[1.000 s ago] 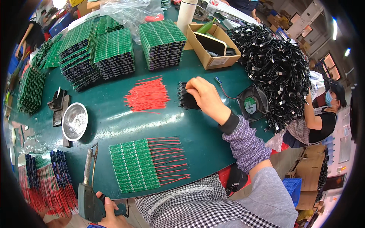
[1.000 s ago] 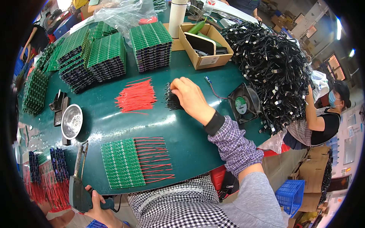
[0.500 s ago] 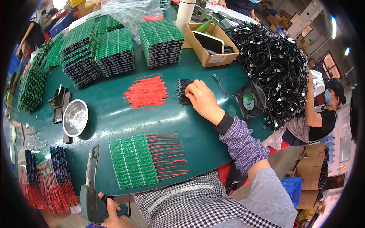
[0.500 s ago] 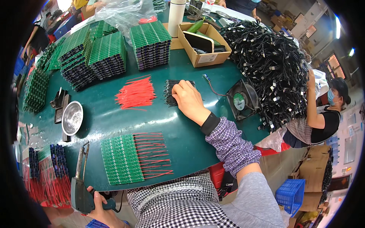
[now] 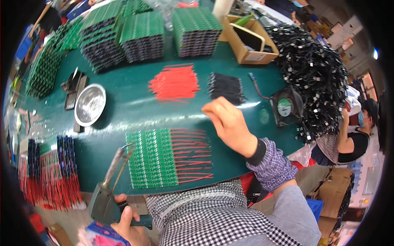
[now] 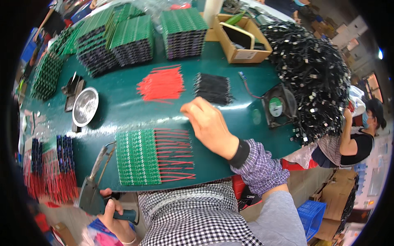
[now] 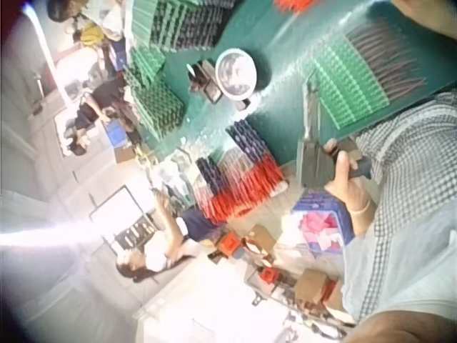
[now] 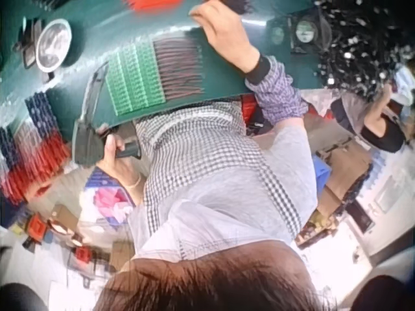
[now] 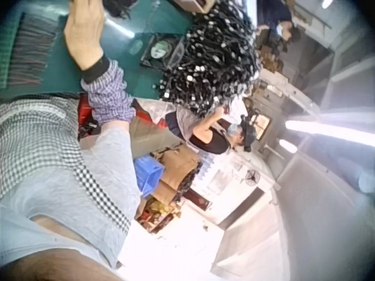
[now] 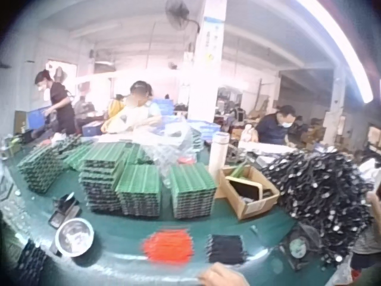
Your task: The person picks up red wires, solders them onto a circuit board panel using a soldering tool, and picks up black wires.
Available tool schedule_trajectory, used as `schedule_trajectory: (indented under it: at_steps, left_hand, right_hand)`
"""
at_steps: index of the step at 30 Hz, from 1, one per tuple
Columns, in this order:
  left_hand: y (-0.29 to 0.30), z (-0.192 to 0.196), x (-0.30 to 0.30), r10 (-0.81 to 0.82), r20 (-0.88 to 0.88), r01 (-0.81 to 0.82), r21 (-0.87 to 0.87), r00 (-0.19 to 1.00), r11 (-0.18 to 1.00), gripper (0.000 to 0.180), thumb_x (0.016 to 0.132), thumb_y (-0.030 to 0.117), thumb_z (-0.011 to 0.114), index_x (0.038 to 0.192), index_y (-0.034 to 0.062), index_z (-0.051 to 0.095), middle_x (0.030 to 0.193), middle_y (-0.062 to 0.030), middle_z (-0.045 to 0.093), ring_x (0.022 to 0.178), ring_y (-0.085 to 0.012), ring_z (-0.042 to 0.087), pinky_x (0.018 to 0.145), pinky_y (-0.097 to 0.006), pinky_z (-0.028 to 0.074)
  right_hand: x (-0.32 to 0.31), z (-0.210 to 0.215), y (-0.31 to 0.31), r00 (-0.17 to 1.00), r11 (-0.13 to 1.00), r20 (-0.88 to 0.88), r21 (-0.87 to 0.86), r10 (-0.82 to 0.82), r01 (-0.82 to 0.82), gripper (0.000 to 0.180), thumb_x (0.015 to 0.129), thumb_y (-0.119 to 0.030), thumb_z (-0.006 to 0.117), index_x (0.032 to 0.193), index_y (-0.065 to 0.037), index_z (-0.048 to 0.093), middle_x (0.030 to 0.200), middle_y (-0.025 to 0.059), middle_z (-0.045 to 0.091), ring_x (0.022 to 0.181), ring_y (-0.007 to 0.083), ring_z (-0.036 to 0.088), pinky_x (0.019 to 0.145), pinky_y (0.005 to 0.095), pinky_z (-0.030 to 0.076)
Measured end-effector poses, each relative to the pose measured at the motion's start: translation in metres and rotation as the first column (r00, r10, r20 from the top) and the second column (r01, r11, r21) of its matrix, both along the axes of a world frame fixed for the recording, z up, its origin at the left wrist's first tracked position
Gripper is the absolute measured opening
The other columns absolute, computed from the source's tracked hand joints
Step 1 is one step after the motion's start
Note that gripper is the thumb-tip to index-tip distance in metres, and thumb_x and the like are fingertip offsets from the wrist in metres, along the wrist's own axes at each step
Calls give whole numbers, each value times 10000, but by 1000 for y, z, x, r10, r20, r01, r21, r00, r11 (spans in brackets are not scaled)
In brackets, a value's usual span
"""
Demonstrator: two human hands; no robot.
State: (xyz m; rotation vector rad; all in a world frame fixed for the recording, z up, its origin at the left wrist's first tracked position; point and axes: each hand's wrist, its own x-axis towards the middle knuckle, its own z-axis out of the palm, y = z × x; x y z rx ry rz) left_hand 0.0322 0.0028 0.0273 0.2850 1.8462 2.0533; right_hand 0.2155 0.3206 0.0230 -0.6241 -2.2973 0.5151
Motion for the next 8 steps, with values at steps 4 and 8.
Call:
schedule_trajectory:
  at_steps: [4, 8]
  left_hand:
    - [-10, 13, 11, -102, 333, 73, 98, 938, 993, 583, 760, 62, 729, 1285, -62, 507, 1095, -224, 627, 605, -174, 578, 441, -251, 461]
    - [-26, 12, 29, -105, 241, 114, -24, 965, 993, 694, 768, 54, 756, 1379, -7, 435, 1108, -238, 622, 653, -228, 591, 461, -307, 494]
  right_hand:
    - [-7, 11, -60, 985, 919, -90, -354, 150, -173, 102, 894, 20, 694, 990, -8, 672, 902, 127, 640, 804, 285, 657, 702, 366, 532]
    - [-9, 13, -97, 971, 728, -36, -655, 238, -203, 81, 921, -36, 710, 993, -14, 680, 932, 108, 654, 801, 220, 661, 681, 346, 530]
